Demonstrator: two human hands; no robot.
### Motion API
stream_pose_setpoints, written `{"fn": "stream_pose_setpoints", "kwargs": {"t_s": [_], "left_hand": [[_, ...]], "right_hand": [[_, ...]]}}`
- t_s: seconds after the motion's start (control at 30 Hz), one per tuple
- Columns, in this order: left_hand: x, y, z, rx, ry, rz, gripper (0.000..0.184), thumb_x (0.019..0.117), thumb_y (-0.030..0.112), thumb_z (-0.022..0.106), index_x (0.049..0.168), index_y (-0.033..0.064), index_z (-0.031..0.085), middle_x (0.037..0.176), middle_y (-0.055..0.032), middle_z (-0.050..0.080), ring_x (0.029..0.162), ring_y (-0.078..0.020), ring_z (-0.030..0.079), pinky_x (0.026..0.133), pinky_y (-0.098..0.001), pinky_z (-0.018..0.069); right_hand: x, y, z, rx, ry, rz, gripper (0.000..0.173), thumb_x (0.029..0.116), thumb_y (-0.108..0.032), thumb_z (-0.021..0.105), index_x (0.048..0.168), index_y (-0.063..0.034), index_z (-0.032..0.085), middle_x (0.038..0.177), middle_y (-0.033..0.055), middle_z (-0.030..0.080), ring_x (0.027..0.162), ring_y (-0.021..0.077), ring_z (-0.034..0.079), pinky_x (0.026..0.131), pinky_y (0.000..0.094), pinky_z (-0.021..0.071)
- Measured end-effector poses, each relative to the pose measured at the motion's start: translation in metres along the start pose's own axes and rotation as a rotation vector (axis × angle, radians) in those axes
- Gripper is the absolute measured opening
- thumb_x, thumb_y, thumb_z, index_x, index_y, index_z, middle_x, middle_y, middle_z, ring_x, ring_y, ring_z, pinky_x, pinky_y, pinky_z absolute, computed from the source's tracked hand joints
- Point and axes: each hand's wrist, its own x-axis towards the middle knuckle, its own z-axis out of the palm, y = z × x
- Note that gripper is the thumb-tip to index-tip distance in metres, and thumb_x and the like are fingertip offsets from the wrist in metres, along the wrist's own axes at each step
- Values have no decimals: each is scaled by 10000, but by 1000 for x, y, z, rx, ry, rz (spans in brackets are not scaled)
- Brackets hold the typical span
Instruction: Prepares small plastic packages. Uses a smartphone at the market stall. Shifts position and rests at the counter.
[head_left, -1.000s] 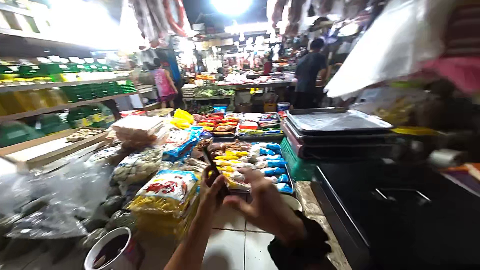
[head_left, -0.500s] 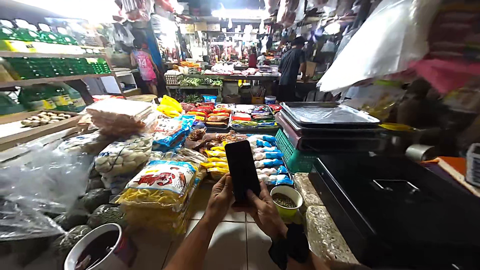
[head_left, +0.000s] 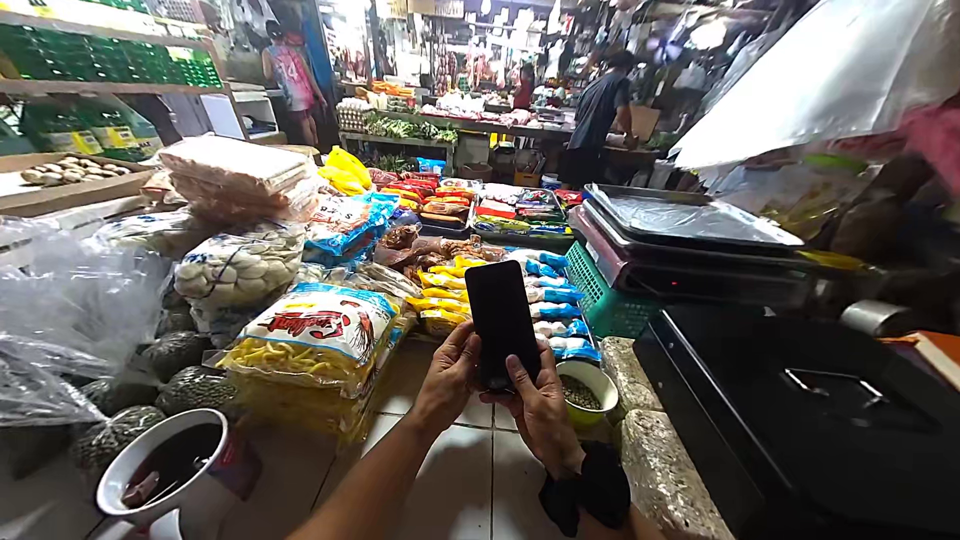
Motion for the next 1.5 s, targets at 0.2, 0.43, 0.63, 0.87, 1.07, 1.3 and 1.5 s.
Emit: {"fn": "stream_pose_setpoints", "kwargs": {"t_s": [0.2, 0.43, 0.63, 0.87, 1.07, 1.3, 1.5], "left_hand": [[0, 2, 1, -13, 32, -28, 337, 1104, 85, 358, 1422, 22, 451, 1141, -97, 706, 956, -185, 731, 811, -367, 633], [3, 4, 2, -63, 118, -62, 344, 1118, 115, 341, 1437, 22, 431, 1125, -127, 702, 926, -197, 736, 772, -352, 635], [3, 4, 4, -68, 125, -70, 343, 1120, 115, 332, 1433, 14, 430, 1117, -142, 705, 940, -210, 739, 800, -365, 635], [3, 3, 5, -36, 107, -65, 345, 1117, 113, 344, 1434, 11, 432, 1129, -136, 705, 935, -207, 739, 786, -366, 638], [3, 5, 7, -43, 109, -72, 343, 1115, 105, 349, 1432, 13, 443, 1137, -138, 706, 940, -211, 741, 784, -368, 640], [2, 4, 6, -24, 110, -80, 363, 1114, 113, 358, 1458, 16, 420, 1131, -137, 706, 930, -205, 739, 778, -351, 634], [1, 3, 4, -5, 87, -86, 363, 1119, 131, 345, 1455, 17, 420, 1112, -128, 705, 907, -190, 733, 766, -340, 630]], "right_hand": [[0, -1, 0, 38, -28, -1, 376, 1093, -127, 422, 1442, -62, 301, 1174, 203, 648, 859, 309, 749, 672, 420, 661], [1, -3, 2, 109, -45, 42, 402, 1134, -223, 244, 1511, -81, 253, 1260, 197, 619, 991, 314, 735, 753, 440, 658], [2, -4, 2, 88, -29, 62, 407, 1118, -143, 316, 1510, -63, 242, 1240, 209, 616, 965, 311, 740, 750, 435, 661], [3, 0, 3, 8, 14, 18, 487, 1057, -1, 448, 1499, -49, 248, 1210, 195, 616, 881, 293, 752, 698, 420, 669], [2, -1, 3, 12, 23, 19, 488, 1051, 14, 453, 1495, -53, 261, 1202, 209, 627, 889, 302, 752, 698, 424, 668], [1, 0, 2, 11, 17, 1, 452, 1054, 7, 455, 1472, -37, 288, 1174, 208, 642, 859, 291, 757, 679, 408, 668], [1, 1, 2, 7, 23, 4, 463, 1052, 13, 464, 1476, -31, 282, 1173, 209, 638, 850, 296, 756, 674, 413, 669]]}}
